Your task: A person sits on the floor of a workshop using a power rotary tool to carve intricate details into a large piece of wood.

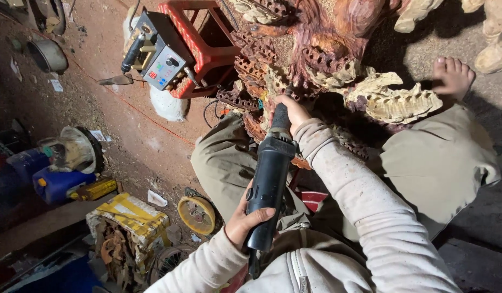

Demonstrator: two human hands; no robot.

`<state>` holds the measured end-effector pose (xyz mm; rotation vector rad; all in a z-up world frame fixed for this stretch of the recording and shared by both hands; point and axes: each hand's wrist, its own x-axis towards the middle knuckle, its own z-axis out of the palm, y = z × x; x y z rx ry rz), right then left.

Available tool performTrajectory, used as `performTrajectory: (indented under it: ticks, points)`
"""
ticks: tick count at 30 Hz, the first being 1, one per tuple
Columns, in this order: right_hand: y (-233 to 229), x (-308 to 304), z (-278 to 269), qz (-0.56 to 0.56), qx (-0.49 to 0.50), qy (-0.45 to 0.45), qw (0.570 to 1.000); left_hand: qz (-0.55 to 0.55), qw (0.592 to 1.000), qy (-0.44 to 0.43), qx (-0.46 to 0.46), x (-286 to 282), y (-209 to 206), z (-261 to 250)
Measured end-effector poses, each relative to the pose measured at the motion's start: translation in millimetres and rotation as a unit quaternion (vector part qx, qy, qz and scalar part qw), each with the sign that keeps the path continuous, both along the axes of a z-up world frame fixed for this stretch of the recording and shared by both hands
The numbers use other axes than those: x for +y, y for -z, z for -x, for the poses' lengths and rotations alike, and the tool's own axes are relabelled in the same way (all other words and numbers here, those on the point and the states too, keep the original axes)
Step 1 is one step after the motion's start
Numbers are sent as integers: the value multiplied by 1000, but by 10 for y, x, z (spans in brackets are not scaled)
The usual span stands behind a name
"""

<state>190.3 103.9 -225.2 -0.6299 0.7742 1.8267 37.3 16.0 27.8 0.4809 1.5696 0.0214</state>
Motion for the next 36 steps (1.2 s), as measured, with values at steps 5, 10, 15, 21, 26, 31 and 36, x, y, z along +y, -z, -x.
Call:
performTrajectory:
  ticks: [5, 10, 15, 21, 26, 31, 36]
  points:
    - [123, 41, 42, -18, 14, 9, 1000, 14, 1000, -8, 17, 136, -146, -240]
    - [68, 74, 17, -17, 35, 7, 999, 21, 999, 0, 35, 233, -185, -315]
    - [60, 57, 51, -32, 30, 29, 999, 30, 998, 11, 60, 256, -210, -255]
    - [-98, -42, -12, 7, -2, 35, 999, 5, 998, 48, -36, 120, -80, 108]
    - [-159, -170, 3, 53, -53, 17, 997, -33, 995, 84, -52, -100, 231, 506]
    - [-135, -190, 37, 62, -67, 12, 996, -80, 986, 129, -63, -241, 452, 750]
    - [-56, -169, 57, 48, -111, 12, 993, -115, 980, 125, -99, -269, 587, 822]
